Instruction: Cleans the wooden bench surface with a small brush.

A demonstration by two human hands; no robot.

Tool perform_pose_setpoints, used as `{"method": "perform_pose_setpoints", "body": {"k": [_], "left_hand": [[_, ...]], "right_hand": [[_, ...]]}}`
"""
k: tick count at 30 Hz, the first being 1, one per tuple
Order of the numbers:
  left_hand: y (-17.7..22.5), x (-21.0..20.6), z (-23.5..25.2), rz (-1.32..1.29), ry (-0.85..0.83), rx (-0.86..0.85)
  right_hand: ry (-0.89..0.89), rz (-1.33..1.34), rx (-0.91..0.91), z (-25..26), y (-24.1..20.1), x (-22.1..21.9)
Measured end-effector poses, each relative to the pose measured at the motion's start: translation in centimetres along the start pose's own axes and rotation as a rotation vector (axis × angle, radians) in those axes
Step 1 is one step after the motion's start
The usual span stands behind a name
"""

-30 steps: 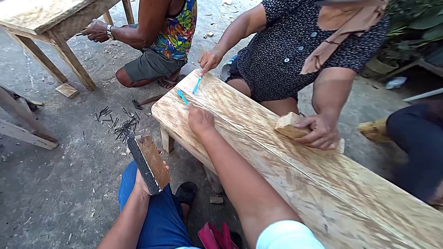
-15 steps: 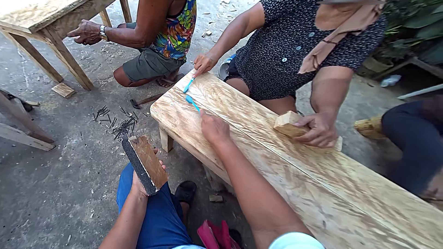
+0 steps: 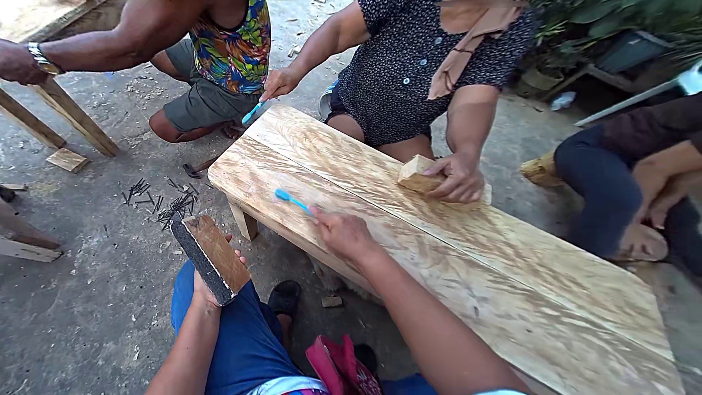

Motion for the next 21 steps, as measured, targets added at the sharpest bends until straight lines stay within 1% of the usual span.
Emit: {"method": "perform_pose_setpoints", "body": {"k": [2, 3, 4, 7, 8, 9, 11, 12, 15, 18, 19, 21], "left_hand": [[-0.1, 0.0, -0.2, -0.002, -0.006, -0.003], [-0.2, 0.0, -0.2, -0.004, -0.005, -0.002], [-0.2, -0.1, -0.2, -0.005, 0.002, -0.003], [-0.3, -0.4, -0.2, 0.007, 0.038, -0.002], [-0.4, -0.5, -0.2, 0.008, 0.037, 0.004], [-0.4, -0.5, -0.3, 0.005, 0.029, 0.005], [-0.4, -0.3, -0.3, 0.001, 0.017, -0.001], [-0.3, -0.1, -0.3, 0.010, 0.020, -0.011], [0.3, 0.1, -0.2, 0.002, 0.017, -0.031], [0.2, 0.2, -0.5, -0.029, 0.019, -0.028], [0.2, 0.1, -0.6, -0.030, 0.020, -0.029], [0.3, -0.1, -0.6, -0.031, 0.013, -0.033]], "right_hand": [[-0.003, -0.029, -0.231, 0.7, 1.7, 1.0], [-0.008, -0.036, -0.277, 1.0, 1.2, 0.9], [-0.022, -0.037, -0.248, 1.3, -0.4, 0.4], [-0.104, -0.009, 0.058, 2.1, -6.5, -1.8], [-0.137, -0.015, 0.098, 2.6, -7.2, -1.9], [-0.143, -0.020, 0.083, 3.3, -7.0, -1.5], [-0.122, -0.028, -0.024, 4.6, -5.8, -0.6], [-0.127, -0.028, -0.040, 4.9, -5.8, -0.7], [-0.215, -0.007, 0.058, 5.2, -7.3, -1.8], [-0.143, -0.030, -0.006, 6.3, -6.9, -1.2], [-0.145, -0.031, -0.002, 6.5, -7.4, -1.3], [-0.199, 0.013, 0.064, 6.5, -9.1, -1.8]]}}
Point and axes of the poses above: each hand's wrist, its own z-axis towards the middle knuckle, its own x-axis out of the back of the hand, y = z × x, the point moved 7 cm from there along z, towards the middle knuckle, and after that the axes turned 1 degree about z, right-handed, at the moved point
